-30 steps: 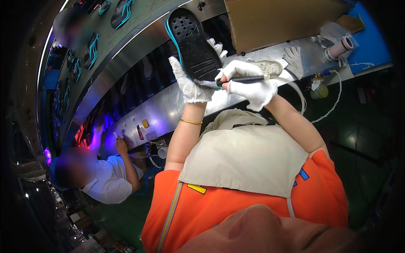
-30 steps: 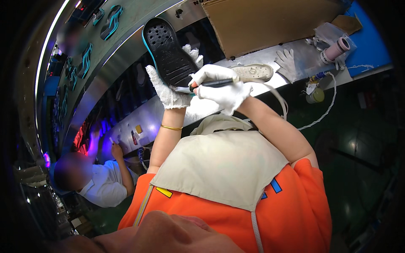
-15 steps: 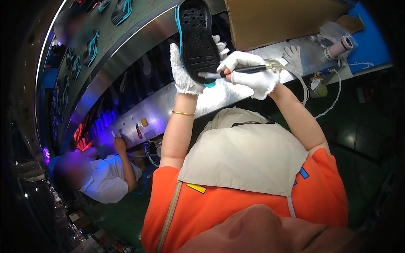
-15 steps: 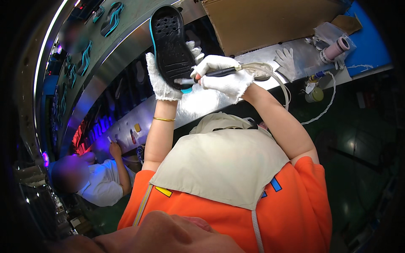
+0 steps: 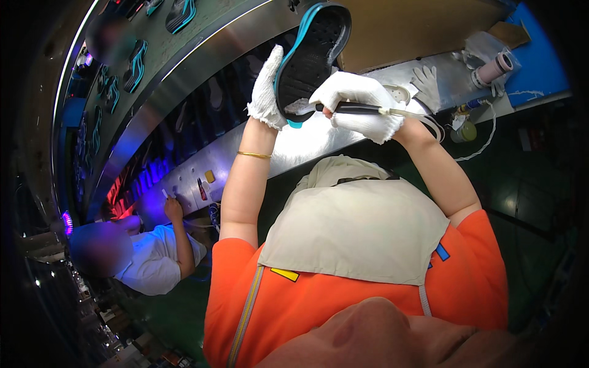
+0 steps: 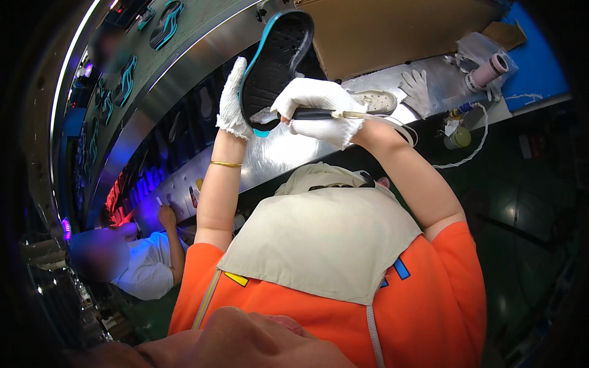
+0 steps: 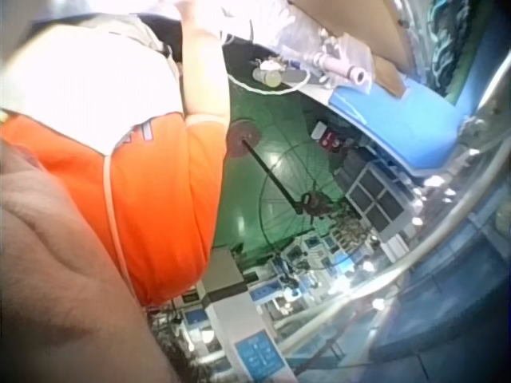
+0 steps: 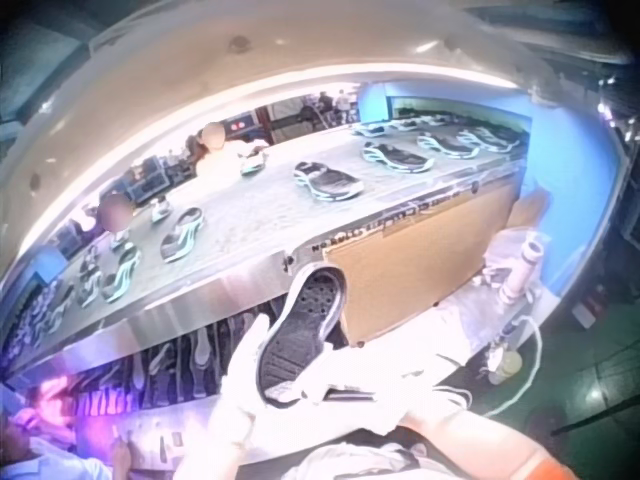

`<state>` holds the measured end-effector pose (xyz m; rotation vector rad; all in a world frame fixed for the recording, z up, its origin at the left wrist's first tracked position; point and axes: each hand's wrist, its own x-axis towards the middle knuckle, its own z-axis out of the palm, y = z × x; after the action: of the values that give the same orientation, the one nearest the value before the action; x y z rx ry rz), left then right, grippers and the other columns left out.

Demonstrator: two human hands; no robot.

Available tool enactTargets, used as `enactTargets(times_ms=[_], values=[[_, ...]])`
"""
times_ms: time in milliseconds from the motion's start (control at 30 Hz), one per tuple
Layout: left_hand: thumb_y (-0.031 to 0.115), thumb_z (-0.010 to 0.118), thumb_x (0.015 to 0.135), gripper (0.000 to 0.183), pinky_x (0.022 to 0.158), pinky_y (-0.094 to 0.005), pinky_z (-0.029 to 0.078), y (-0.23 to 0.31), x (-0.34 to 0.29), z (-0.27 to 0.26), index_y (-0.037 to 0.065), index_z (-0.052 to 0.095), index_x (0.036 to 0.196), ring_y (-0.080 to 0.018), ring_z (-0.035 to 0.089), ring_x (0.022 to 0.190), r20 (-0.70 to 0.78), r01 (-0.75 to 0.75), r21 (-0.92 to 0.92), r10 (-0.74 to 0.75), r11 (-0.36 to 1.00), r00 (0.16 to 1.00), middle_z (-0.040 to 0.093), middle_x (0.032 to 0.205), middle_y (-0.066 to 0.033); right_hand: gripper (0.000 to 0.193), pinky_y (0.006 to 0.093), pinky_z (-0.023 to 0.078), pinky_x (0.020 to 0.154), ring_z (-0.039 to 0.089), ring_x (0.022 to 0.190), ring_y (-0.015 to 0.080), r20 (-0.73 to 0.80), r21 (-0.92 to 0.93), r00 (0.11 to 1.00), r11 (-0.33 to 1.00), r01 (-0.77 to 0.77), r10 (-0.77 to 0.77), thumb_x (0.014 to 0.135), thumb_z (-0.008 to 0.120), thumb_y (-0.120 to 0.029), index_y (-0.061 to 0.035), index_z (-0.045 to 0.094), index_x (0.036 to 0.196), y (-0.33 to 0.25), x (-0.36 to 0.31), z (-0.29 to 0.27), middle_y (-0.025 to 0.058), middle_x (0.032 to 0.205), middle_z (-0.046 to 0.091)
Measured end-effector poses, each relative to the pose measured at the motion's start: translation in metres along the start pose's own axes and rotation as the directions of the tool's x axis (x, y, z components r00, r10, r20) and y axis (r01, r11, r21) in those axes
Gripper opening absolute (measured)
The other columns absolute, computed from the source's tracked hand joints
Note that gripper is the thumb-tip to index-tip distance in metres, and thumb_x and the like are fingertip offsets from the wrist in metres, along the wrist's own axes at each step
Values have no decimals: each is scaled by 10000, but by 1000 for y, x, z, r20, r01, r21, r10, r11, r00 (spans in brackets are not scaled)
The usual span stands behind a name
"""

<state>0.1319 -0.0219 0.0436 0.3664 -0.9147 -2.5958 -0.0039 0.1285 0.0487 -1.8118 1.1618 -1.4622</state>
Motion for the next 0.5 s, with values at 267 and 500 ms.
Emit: enactTargets(times_ms=[267,500], values=[[333,593,901,381,787,-335,558,2,8,-8,-8,648,1062,-235,669,873,-203,228,184,-190,956,960,677,1013,-153,155,298,516,783,649,862,188,279,14,913,950,-313,297,651,657,-79,-44,658,802,11,10,-21,63,878,679],[352,634,873,344,720,-305,551,1,8,14,43,670,1021,-197,653,776,-286,305,337,-212,891,935,687,943,-112,168,277,517,752,637,808,157,148,-161,877,886,-435,457,676,681,-121,-84,679,841,-11,12,-26,41,871,681]])
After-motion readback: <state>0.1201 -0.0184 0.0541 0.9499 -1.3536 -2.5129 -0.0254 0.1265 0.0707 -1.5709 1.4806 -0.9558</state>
